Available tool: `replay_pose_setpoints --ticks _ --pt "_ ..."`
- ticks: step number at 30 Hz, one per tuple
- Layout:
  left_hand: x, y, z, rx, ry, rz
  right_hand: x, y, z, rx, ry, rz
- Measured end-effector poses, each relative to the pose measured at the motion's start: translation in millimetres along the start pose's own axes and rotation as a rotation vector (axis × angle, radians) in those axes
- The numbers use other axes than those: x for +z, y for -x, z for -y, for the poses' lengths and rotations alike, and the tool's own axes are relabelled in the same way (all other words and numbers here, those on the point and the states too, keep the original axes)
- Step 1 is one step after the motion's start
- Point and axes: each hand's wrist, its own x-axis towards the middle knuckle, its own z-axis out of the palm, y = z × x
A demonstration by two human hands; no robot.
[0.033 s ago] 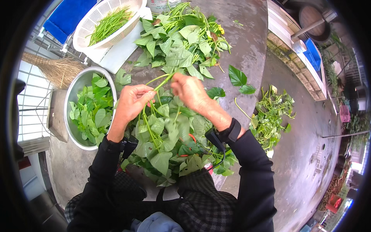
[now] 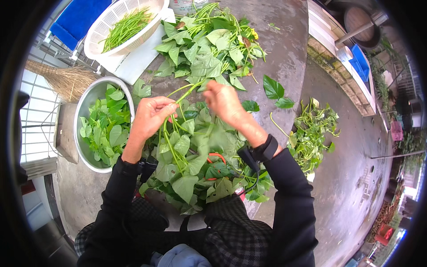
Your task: The person uses orange-handled scissors to trim stems from a pile of leafy green vegetables on a concrete surface. Trimmed leaves are placed into a metal bowl, and the person also removes leaves by hand from the stems.
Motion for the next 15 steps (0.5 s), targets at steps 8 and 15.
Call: replay_pose_setpoints --ticks 8,15 --pt "-12 -5 19 -0.194 0.470 0.234 1 0 11 -0.007 -0.592 0.168" --pt "-12 -5 32 -0.243 0.662 0.349 8 -13 20 -0.294 -0.234 0.036"
